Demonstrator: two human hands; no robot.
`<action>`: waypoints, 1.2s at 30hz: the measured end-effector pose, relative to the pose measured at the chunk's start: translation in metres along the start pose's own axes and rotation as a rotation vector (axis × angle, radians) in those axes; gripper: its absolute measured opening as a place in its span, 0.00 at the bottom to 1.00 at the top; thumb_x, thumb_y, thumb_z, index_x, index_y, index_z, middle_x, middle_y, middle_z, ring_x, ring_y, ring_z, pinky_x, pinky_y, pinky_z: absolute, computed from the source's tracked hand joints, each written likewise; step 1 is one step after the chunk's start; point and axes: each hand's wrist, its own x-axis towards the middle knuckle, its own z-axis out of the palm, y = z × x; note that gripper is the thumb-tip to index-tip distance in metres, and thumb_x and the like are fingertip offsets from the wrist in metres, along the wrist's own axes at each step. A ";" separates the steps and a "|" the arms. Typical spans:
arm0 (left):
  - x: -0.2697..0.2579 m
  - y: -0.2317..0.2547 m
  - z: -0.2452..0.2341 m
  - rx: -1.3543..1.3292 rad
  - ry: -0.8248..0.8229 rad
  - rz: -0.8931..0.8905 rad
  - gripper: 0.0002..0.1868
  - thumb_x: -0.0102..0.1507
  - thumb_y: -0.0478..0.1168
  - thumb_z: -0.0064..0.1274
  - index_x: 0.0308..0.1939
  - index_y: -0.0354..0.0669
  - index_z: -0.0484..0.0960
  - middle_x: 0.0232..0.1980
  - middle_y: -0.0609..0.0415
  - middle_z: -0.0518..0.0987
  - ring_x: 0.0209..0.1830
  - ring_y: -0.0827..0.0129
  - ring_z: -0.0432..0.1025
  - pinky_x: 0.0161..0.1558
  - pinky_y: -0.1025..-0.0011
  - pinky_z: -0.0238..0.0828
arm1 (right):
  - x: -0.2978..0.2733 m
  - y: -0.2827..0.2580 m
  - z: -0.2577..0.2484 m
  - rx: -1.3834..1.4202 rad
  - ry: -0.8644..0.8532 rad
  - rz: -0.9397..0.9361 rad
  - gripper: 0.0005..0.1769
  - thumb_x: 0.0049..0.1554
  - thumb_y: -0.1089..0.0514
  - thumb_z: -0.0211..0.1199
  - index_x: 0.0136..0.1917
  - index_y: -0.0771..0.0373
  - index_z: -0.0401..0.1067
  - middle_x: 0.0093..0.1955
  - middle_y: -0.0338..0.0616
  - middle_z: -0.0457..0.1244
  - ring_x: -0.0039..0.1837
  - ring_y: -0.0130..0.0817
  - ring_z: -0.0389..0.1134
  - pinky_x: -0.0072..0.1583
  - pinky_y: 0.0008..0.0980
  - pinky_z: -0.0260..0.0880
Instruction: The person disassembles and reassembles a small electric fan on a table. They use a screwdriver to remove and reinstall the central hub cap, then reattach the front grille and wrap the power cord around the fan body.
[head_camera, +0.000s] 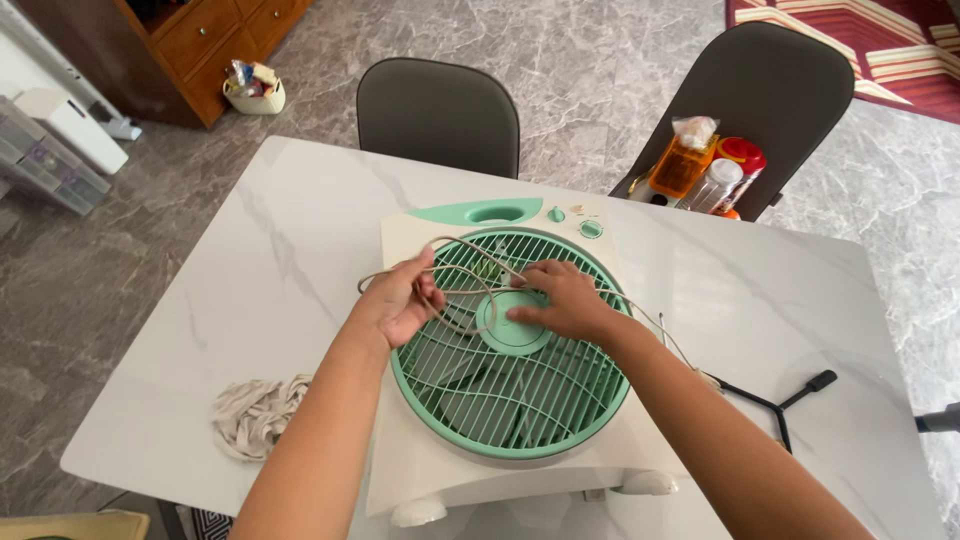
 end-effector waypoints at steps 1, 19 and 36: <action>-0.003 -0.003 -0.008 0.106 0.051 0.031 0.12 0.63 0.43 0.58 0.32 0.43 0.73 0.22 0.60 0.68 0.22 0.73 0.63 0.28 0.73 0.68 | 0.000 0.003 0.004 0.014 0.026 0.012 0.26 0.54 0.38 0.66 0.62 0.48 0.74 0.66 0.42 0.61 0.73 0.43 0.57 0.71 0.53 0.54; -0.011 -0.027 -0.073 0.750 0.466 -0.016 0.50 0.53 0.66 0.64 0.61 0.23 0.77 0.59 0.31 0.80 0.57 0.44 0.74 0.52 0.54 0.72 | 0.014 0.133 0.025 0.058 0.441 0.436 0.17 0.58 0.47 0.61 0.55 0.59 0.75 0.56 0.57 0.62 0.56 0.54 0.68 0.59 0.45 0.71; 0.003 -0.029 -0.079 0.617 0.245 -0.148 0.61 0.52 0.72 0.57 0.70 0.21 0.61 0.66 0.31 0.74 0.63 0.51 0.74 0.60 0.61 0.75 | 0.010 0.174 0.039 0.661 -0.022 0.735 0.61 0.53 0.13 0.41 0.72 0.68 0.68 0.72 0.60 0.62 0.76 0.54 0.60 0.75 0.53 0.57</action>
